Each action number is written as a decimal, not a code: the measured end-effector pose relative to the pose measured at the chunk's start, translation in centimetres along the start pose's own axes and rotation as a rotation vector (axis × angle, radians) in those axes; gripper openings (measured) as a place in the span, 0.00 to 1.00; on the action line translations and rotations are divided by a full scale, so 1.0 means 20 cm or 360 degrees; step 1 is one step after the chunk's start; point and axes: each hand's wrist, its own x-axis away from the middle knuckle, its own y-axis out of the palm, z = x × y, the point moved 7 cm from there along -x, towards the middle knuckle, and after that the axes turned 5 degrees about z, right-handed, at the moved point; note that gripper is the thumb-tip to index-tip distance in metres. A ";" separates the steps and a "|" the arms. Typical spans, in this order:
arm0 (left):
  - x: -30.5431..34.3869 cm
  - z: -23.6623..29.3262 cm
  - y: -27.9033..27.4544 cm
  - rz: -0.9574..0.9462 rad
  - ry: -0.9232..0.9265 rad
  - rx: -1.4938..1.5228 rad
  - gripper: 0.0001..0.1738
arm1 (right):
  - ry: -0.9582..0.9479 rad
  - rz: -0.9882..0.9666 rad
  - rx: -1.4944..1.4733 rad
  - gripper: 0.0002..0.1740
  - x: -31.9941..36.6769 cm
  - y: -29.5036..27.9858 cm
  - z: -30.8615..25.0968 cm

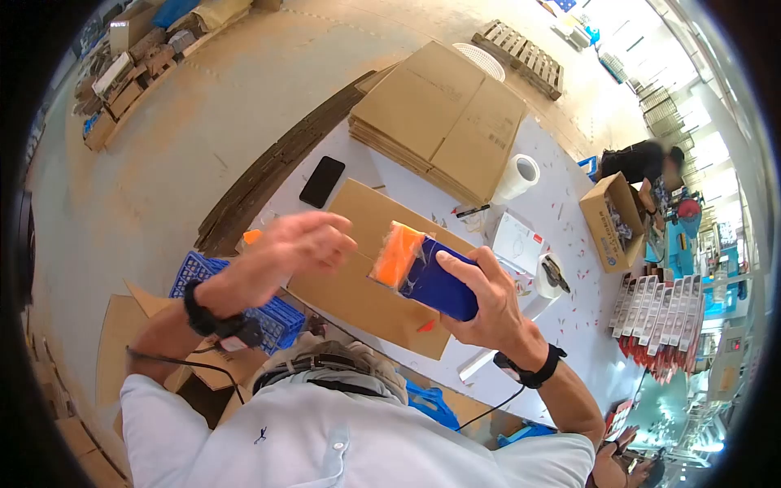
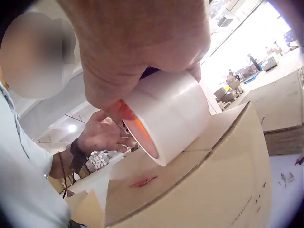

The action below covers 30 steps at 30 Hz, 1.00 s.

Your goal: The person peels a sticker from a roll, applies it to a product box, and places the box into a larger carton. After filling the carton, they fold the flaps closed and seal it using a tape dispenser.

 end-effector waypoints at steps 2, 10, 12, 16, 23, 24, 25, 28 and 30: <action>-0.07 -0.10 0.10 -0.0108 -0.0181 -0.0052 0.26 | -0.0029 -0.0015 0.0050 0.47 -0.01 0.00 -0.03; -0.12 -0.13 0.20 -0.0221 -0.0224 0.0357 0.18 | -0.0020 0.0042 0.0110 0.51 0.04 0.00 -0.05; -0.15 -0.20 0.20 -0.0330 -0.0315 0.0794 0.16 | -0.0021 0.0078 0.0060 0.52 0.07 0.00 -0.01; -0.20 -0.27 0.19 -0.0097 -0.0293 0.0648 0.14 | 0.0000 0.0018 0.0034 0.52 0.04 -0.01 -0.02; -0.25 -0.20 0.02 0.0105 -0.0031 0.0150 0.11 | 0.0107 -0.0221 0.0109 0.48 -0.09 0.02 -0.07; -0.23 -0.16 -0.02 0.0137 -0.0003 0.0087 0.10 | 0.0125 -0.0235 0.0100 0.47 -0.12 0.02 -0.09; -0.20 -0.12 -0.06 0.0157 -0.0018 0.0055 0.10 | 0.0143 -0.0246 0.0095 0.46 -0.14 0.03 -0.11; -0.14 -0.05 -0.16 0.0226 -0.0031 -0.0003 0.09 | 0.0195 -0.0333 0.0061 0.45 -0.24 0.08 -0.14; -0.13 -0.08 -0.22 0.0258 -0.0047 0.0023 0.09 | 0.0196 -0.0379 0.0046 0.45 -0.27 0.11 -0.16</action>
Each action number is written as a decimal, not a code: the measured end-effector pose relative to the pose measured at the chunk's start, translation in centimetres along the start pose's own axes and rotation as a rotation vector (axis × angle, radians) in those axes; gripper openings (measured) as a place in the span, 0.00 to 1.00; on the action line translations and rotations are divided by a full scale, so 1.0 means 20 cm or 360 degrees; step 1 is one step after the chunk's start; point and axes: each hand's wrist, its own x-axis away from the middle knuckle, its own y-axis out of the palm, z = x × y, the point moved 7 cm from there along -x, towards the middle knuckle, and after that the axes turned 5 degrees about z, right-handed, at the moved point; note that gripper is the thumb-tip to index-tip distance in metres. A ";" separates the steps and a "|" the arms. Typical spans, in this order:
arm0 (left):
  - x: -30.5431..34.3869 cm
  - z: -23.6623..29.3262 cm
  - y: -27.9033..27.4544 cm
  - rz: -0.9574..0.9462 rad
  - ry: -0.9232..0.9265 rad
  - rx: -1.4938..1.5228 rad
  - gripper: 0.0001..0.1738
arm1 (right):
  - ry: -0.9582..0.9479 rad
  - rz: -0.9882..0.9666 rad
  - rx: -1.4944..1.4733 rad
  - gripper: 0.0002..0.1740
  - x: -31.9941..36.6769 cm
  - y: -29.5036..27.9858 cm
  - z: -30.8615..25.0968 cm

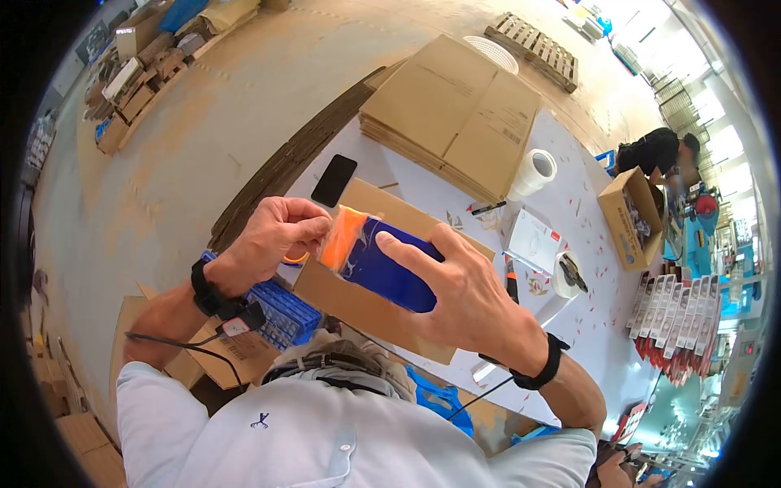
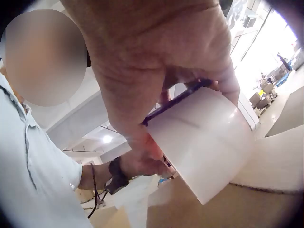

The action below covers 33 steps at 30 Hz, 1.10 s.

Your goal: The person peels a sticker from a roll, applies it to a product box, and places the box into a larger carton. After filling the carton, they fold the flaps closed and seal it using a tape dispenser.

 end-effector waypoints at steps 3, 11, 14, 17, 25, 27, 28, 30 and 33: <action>-0.01 -0.04 -0.06 -0.0003 -0.0012 0.0039 0.09 | 0.0006 -0.0076 0.0004 0.43 -0.06 0.04 -0.03; -0.06 -0.10 -0.22 -0.0009 -0.0083 0.0143 0.09 | -0.0090 -0.0082 -0.0037 0.40 -0.22 0.11 -0.10; -0.07 -0.11 -0.20 -0.0027 -0.0045 0.0211 0.09 | -0.0013 -0.0041 -0.0010 0.40 -0.14 0.09 -0.11; -0.08 -0.10 -0.16 -0.0096 0.0013 0.0206 0.08 | 0.0026 -0.0065 0.0033 0.40 -0.15 0.09 -0.12; -0.14 -0.09 -0.31 0.0015 0.0050 0.0208 0.07 | 0.0095 -0.0082 0.0071 0.39 -0.16 0.05 -0.13; -0.14 -0.06 -0.33 0.0011 0.0088 0.0158 0.07 | 0.0192 -0.0104 0.0085 0.39 -0.13 0.02 -0.08; -0.13 -0.07 -0.33 0.0006 0.0090 0.0136 0.07 | 0.0253 -0.0122 0.0086 0.39 -0.11 0.02 -0.07; -0.15 -0.11 -0.34 0.0018 0.0077 0.0153 0.07 | 0.0232 -0.0163 0.0132 0.39 -0.13 0.03 -0.07; -0.18 -0.20 -0.35 0.0014 -0.0001 0.0194 0.07 | 0.0219 -0.0217 0.0131 0.38 -0.16 0.06 -0.05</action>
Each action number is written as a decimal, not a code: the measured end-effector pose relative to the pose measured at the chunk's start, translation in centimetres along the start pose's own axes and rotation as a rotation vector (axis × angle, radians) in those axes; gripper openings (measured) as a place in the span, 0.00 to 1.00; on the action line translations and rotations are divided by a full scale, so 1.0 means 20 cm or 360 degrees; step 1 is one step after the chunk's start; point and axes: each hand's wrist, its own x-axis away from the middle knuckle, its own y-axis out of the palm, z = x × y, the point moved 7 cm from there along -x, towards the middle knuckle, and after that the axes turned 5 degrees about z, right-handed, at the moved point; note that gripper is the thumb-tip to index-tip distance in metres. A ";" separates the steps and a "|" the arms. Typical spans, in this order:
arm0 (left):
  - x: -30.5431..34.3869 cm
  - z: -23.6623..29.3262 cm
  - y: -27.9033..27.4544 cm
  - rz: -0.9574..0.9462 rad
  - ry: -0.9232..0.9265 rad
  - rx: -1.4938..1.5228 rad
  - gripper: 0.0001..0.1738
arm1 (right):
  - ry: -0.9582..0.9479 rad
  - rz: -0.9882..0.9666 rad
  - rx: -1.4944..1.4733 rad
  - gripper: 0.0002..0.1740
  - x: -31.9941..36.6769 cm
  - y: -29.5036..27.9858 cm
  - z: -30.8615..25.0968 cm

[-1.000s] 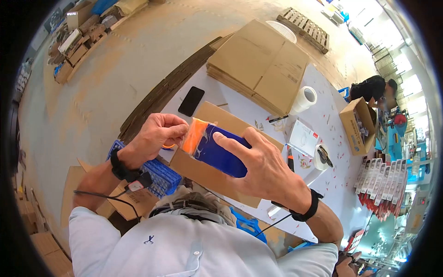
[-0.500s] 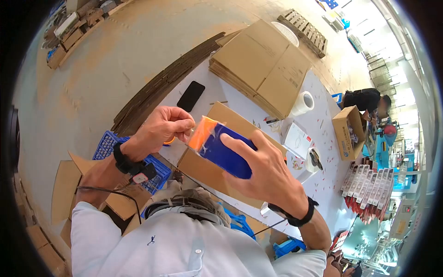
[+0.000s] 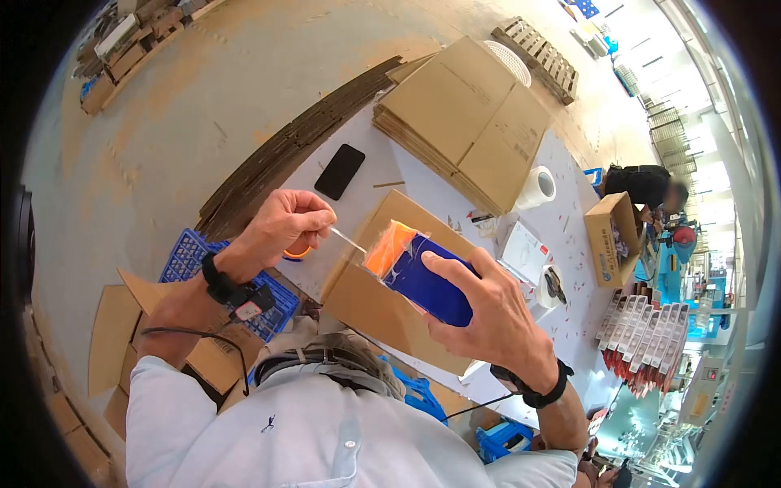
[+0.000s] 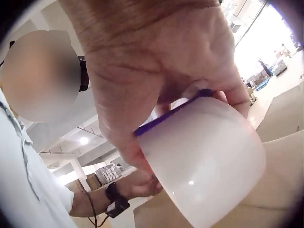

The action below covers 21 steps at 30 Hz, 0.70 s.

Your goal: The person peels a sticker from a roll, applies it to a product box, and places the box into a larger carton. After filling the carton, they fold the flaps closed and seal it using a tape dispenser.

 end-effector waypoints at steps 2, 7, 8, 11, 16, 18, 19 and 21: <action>-0.02 -0.07 0.00 -0.0003 -0.0045 0.0008 0.07 | 0.0005 -0.0052 0.0016 0.38 -0.02 0.01 0.01; -0.04 -0.24 0.09 0.0106 0.0106 -0.0188 0.11 | -0.0010 -0.0086 0.0010 0.38 -0.03 0.02 0.03; -0.02 -0.21 0.11 0.0183 0.0222 -0.0417 0.12 | -0.0014 -0.0069 0.0020 0.38 -0.03 0.02 0.03; 0.04 -0.23 0.13 0.0323 0.0466 -0.1017 0.14 | -0.0031 -0.0009 0.0037 0.39 -0.01 0.03 0.03; 0.04 -0.34 0.02 0.0453 0.0724 -0.1386 0.18 | -0.0059 0.0026 0.0042 0.40 0.00 0.03 0.04; 0.12 -0.22 0.05 0.0395 0.1033 -0.1292 0.22 | -0.0077 0.0026 0.0041 0.39 -0.01 0.03 0.04; 0.20 -0.12 0.07 0.0296 0.1075 -0.1100 0.24 | -0.0065 0.0032 0.0032 0.39 0.01 0.04 0.05; 0.29 -0.10 0.18 0.0037 0.1073 -0.0709 0.31 | -0.0038 0.0013 0.0023 0.39 0.01 0.03 0.05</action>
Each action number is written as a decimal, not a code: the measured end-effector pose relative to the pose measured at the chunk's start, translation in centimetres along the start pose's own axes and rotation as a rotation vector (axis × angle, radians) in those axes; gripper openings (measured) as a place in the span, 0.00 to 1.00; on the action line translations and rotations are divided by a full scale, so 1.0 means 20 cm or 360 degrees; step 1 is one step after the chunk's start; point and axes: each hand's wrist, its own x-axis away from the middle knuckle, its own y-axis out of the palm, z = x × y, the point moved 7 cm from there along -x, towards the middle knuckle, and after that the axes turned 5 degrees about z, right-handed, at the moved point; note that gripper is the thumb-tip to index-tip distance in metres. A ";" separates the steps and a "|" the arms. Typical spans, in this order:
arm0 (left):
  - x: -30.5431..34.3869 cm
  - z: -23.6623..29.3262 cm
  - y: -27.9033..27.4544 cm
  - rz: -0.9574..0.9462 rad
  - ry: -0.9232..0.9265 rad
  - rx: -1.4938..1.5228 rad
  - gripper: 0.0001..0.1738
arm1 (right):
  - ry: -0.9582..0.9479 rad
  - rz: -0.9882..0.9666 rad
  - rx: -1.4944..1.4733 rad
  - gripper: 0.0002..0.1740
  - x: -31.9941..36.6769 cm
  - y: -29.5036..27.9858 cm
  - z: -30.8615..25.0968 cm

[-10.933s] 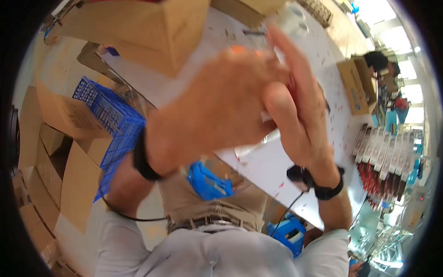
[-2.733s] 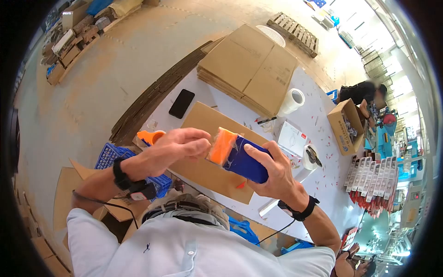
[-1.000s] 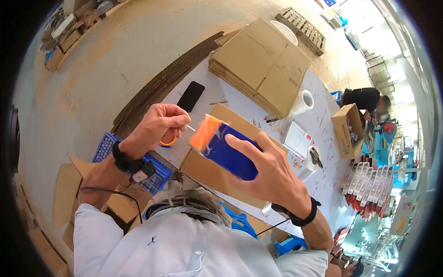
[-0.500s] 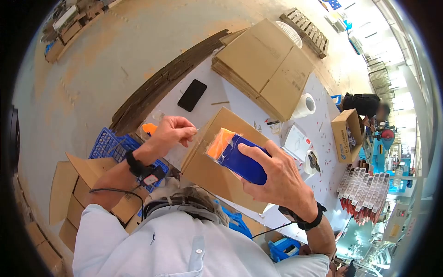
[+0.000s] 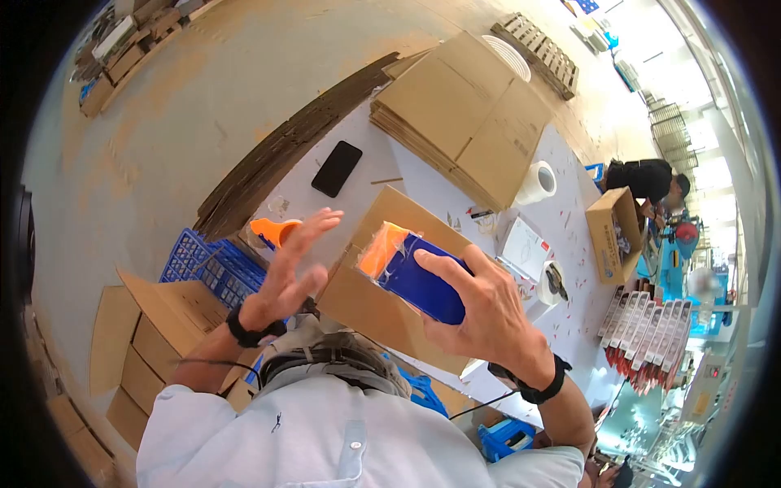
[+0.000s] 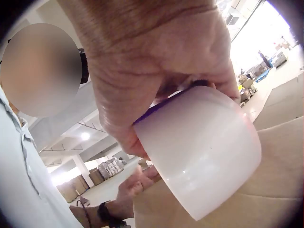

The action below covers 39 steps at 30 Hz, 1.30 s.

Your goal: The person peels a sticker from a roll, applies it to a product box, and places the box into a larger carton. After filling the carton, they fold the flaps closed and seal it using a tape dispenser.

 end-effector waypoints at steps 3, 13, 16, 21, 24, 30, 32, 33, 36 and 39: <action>0.09 -0.06 0.19 -0.0274 -0.0250 0.0675 0.42 | -0.0040 0.0050 -0.0079 0.38 -0.01 -0.01 0.01; -0.22 0.09 0.04 -0.0539 0.0046 -0.0248 0.62 | -0.0131 -0.0011 -0.0007 0.39 0.00 -0.01 0.01; -0.31 0.11 0.15 -0.0905 0.0124 -0.0633 0.65 | -0.0058 -0.0190 -0.0042 0.38 -0.01 0.01 0.04; -0.35 0.14 0.17 -0.1099 0.0056 -0.1071 0.71 | -0.0156 -0.0197 -0.0177 0.39 0.09 -0.02 0.12; -0.34 0.12 0.16 -0.1116 0.0069 -0.1031 0.71 | -0.0321 0.0097 -0.0361 0.43 0.40 -0.13 0.32; -0.34 0.21 0.20 -0.1178 0.0191 -0.1325 0.69 | -0.0027 -0.0019 -0.0001 0.47 0.97 -0.17 0.65; -0.35 0.30 0.26 -0.1238 0.0366 -0.1590 0.66 | 0.0058 -0.0044 -0.0054 0.49 1.03 -0.12 0.73; -0.35 0.38 0.33 -0.1259 0.0466 -0.1553 0.66 | 0.0045 -0.0024 -0.0056 0.49 1.04 -0.11 0.75; -0.30 0.57 0.64 -0.1312 0.0711 -0.1331 0.60 | 0.0002 0.0031 -0.0091 0.49 1.05 -0.07 0.79; -0.24 0.64 1.02 -0.1385 0.0766 -0.1126 0.59 | -0.0050 0.0095 -0.0154 0.48 1.05 -0.04 0.79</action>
